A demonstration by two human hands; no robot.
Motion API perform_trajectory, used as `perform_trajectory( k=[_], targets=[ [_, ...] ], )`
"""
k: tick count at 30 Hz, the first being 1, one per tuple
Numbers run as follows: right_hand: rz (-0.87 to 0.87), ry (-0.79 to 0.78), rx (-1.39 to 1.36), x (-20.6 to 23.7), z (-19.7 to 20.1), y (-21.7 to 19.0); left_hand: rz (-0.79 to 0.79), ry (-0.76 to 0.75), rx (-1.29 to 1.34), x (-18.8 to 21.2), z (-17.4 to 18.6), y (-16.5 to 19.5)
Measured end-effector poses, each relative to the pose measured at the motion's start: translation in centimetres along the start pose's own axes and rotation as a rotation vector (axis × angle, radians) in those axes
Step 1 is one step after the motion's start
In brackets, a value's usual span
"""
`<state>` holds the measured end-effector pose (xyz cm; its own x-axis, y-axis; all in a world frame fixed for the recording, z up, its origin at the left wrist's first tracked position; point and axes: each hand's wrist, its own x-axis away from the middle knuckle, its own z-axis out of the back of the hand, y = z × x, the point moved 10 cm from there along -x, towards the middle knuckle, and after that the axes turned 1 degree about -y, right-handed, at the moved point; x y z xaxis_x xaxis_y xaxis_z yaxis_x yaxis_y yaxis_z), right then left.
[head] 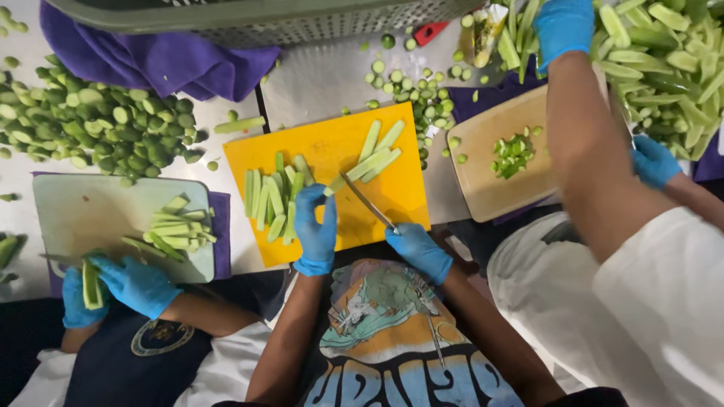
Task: The person cuts cucumbers into long strips on a yellow cutting board using a knife. They repeatedly pick up whole cucumbers, slice them lengthwise, and transfer the strips into a nearby basket. Other people at the table are also cutting vegetables.
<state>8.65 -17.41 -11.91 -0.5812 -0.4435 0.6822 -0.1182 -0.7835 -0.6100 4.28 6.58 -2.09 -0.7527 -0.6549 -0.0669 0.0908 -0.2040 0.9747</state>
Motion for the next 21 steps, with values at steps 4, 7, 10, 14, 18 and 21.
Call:
perform_trajectory(
  k=[4, 7, 10, 14, 18, 21],
  targets=[
    [0.053, -0.029, -0.033, 1.5, 1.8, 0.9, 0.261, 0.132, 0.497, 0.8, 2.2, -4.3],
    [0.066, 0.008, 0.035, 1.2, 2.4, 0.9, 0.365, 0.233, 0.781, 1.0, 4.1, -6.2],
    [0.092, 0.031, 0.079, 0.5, 2.2, 0.3, 0.287, 0.298, 0.831, -0.7, 6.1, -4.8],
    [0.111, 0.083, 0.052, 0.8, 2.8, -0.6, 0.345, 0.208, 0.755, -3.0, 3.3, -0.9],
    [0.099, 0.173, 0.049, 2.2, 4.6, -0.8, 0.281, -0.228, 0.564, -5.6, -6.0, 7.9],
    [0.407, 0.177, 0.451, 3.8, 4.0, -3.8, -0.309, -0.465, 0.458, -9.3, -12.8, 22.5]
  ],
)
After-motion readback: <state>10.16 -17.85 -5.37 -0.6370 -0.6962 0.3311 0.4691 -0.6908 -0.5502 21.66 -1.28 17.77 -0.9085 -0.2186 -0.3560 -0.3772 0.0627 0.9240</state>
